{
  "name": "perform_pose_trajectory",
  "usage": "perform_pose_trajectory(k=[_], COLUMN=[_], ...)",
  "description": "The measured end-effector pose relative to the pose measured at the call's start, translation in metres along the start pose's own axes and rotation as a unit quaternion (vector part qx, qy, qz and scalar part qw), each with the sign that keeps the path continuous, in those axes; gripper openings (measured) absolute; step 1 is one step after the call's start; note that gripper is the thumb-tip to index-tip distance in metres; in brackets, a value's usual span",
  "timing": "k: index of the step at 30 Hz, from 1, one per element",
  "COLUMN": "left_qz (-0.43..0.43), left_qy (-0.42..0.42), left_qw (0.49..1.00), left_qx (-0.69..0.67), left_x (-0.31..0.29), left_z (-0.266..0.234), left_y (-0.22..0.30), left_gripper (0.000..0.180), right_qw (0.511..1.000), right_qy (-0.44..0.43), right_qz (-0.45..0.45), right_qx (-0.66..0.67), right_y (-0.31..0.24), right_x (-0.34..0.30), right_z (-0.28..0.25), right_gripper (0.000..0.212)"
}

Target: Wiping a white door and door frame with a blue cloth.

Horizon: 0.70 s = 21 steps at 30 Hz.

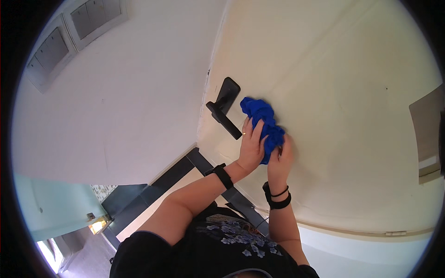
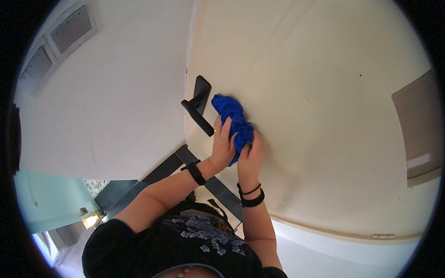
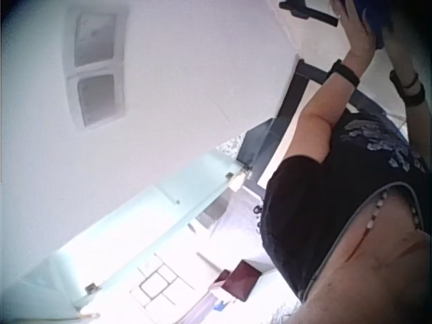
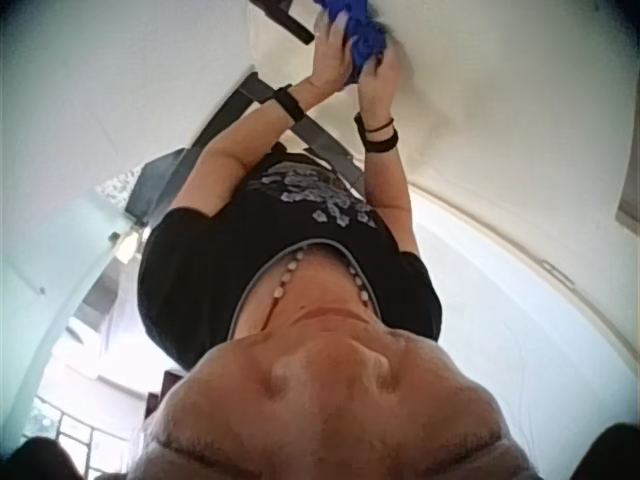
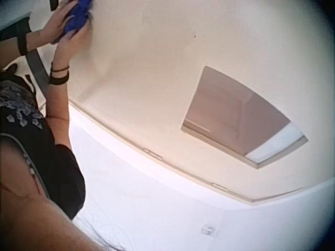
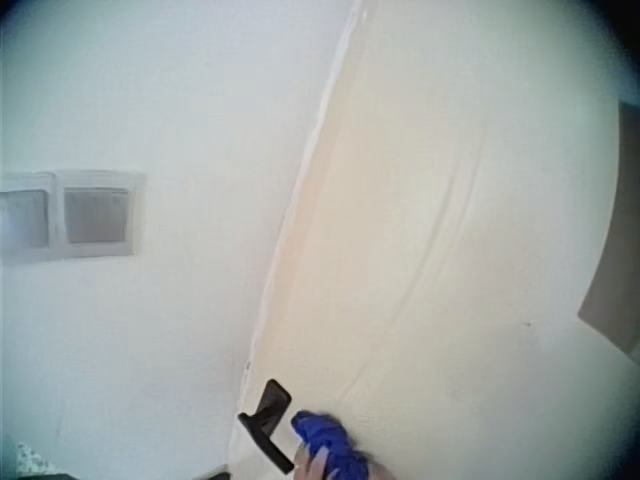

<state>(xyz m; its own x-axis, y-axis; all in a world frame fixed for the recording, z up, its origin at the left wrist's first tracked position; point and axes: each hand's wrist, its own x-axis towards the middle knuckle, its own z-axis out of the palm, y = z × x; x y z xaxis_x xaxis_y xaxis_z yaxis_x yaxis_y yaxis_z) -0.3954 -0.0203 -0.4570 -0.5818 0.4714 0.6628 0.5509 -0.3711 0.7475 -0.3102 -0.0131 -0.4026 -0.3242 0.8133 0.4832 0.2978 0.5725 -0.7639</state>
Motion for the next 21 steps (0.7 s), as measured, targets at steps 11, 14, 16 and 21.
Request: perform_pose_trajectory(k=[11,14,16,21], left_qz=[-0.266,-0.208,-0.199,-0.110], left_qy=[-0.140,0.014,0.019,-0.035], left_qw=[0.950,0.975,0.976,0.987], left_qx=[0.084,0.078,0.082,0.108], left_x=[-0.044,-0.060,-0.059,-0.019], left_z=[0.016,0.012,0.006,-0.014], left_y=[-0.048,-0.085,-0.090,-0.083], left_gripper=[0.047,0.028,0.028,0.036], right_qw=[0.978,0.977,0.980,0.988], right_qy=[-0.113,-0.171,-0.183,-0.140], right_qz=[0.014,0.012,0.013,0.046], right_qx=[-0.173,-0.124,-0.082,0.046], right_y=[0.030,0.054,0.064,0.040], right_x=[-0.031,-0.040,-0.044,-0.032], right_z=[0.018,0.042,0.053,0.060], right_gripper=[0.051,0.054,0.055,0.052])
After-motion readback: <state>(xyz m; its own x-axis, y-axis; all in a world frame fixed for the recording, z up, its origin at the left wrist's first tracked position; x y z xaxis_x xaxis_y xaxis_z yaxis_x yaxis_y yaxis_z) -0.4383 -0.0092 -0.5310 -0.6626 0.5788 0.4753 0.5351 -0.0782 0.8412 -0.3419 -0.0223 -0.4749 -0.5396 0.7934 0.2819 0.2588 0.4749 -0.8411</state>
